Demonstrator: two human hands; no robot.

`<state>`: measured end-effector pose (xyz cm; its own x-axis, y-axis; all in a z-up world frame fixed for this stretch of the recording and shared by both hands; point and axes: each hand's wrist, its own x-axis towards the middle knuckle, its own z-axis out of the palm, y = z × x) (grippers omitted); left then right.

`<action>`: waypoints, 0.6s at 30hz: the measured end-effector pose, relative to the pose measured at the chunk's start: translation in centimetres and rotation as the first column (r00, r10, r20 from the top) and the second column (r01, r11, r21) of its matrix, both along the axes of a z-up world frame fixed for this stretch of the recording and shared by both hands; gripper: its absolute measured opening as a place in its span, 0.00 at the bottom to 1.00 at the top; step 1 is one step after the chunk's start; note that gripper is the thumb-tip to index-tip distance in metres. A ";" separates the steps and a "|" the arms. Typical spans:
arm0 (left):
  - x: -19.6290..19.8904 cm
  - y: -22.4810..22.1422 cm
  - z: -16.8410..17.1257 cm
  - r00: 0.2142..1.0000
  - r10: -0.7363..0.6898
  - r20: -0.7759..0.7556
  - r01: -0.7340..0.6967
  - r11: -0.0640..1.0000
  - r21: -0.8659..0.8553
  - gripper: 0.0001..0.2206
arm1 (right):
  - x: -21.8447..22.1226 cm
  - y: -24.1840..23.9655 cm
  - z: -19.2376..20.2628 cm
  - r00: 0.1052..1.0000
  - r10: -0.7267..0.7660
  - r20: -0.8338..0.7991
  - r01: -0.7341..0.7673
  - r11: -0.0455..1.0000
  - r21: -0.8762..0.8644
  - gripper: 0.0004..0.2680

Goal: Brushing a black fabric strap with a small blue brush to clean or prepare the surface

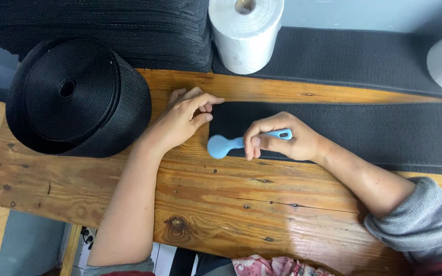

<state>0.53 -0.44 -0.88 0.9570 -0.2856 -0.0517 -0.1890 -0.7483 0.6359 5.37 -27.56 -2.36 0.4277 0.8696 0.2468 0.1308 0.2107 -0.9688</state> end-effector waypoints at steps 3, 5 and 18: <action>0.1 0.1 -0.3 1.000 0.007 -0.002 -0.007 1.000 -0.007 0.14 | 0.1 0.0 0.2 1.000 -0.021 0.008 0.020 1.000 0.021 0.08; 0.1 0.0 0.0 1.000 0.009 -0.008 -0.009 1.000 -0.001 0.14 | 0.2 0.4 0.0 0.993 -0.115 0.028 0.115 0.993 0.007 0.08; 0.2 -0.3 0.1 0.999 0.038 0.010 -0.038 0.999 0.010 0.14 | -0.2 0.6 1.0 0.992 -0.120 0.040 0.120 0.993 -0.003 0.07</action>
<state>0.70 -0.71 -0.75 0.9676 -0.2485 -0.0455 -0.1662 -0.7616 0.6263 5.22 -27.01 -1.32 0.5193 0.8137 0.2611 0.1928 0.1861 -0.9634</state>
